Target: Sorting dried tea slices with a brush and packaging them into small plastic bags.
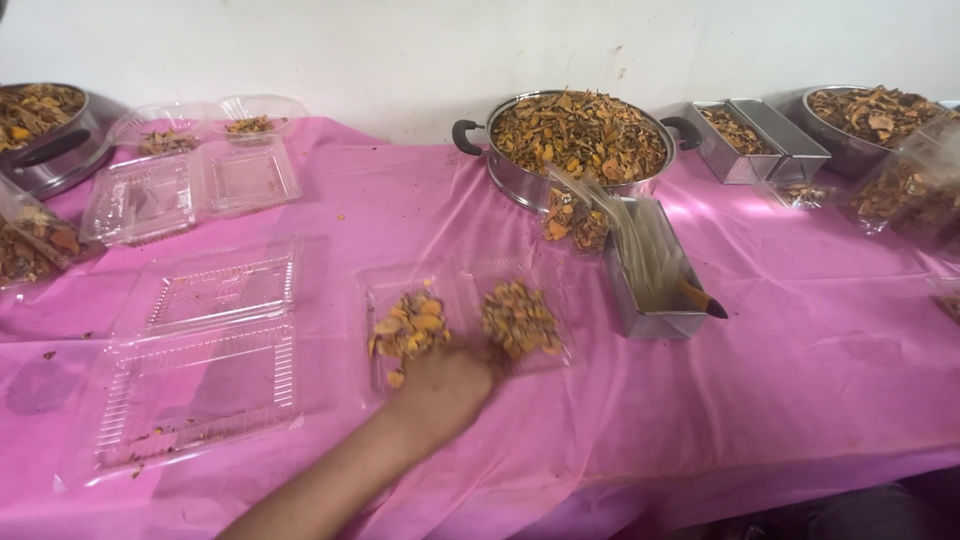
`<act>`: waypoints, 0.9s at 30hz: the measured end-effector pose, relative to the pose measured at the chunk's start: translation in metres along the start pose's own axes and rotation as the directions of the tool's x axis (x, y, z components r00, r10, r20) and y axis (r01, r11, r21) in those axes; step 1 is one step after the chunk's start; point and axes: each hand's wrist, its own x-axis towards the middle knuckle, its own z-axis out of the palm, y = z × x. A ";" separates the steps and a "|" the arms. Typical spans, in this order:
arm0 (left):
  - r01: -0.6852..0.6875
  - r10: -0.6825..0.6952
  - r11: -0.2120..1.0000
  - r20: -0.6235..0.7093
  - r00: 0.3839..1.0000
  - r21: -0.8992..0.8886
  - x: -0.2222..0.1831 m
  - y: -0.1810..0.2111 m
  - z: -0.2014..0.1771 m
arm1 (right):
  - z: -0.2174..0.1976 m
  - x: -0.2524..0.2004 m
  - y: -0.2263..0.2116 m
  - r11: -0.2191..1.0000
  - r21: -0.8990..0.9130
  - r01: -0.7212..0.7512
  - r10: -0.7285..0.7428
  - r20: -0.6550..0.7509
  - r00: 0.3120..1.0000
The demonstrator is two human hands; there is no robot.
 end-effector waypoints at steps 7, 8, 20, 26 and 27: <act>-0.038 0.052 0.971 0.055 0.997 -0.235 -0.009 0.027 0.006 | -0.131 0.098 -0.131 0.970 -0.244 0.014 -0.102 -0.351 0.931; -0.039 0.051 0.967 0.042 0.998 -0.253 -0.007 0.029 0.007 | -0.152 0.117 -0.151 0.968 -0.214 0.133 -0.239 -0.604 0.760; 0.210 -0.227 0.877 0.012 0.974 -0.432 0.052 -0.038 -0.086 | -0.134 0.290 -0.056 0.812 -0.476 -0.337 0.339 -0.084 0.937; 0.578 -0.543 0.656 0.229 0.808 -0.486 0.043 -0.089 -0.033 | -0.176 0.256 -0.138 0.646 -0.602 -0.470 0.487 -0.149 0.861; 0.582 -0.543 0.653 0.235 0.806 -0.485 0.044 -0.091 -0.031 | -0.181 0.255 -0.143 0.646 -0.605 -0.466 0.488 -0.143 0.861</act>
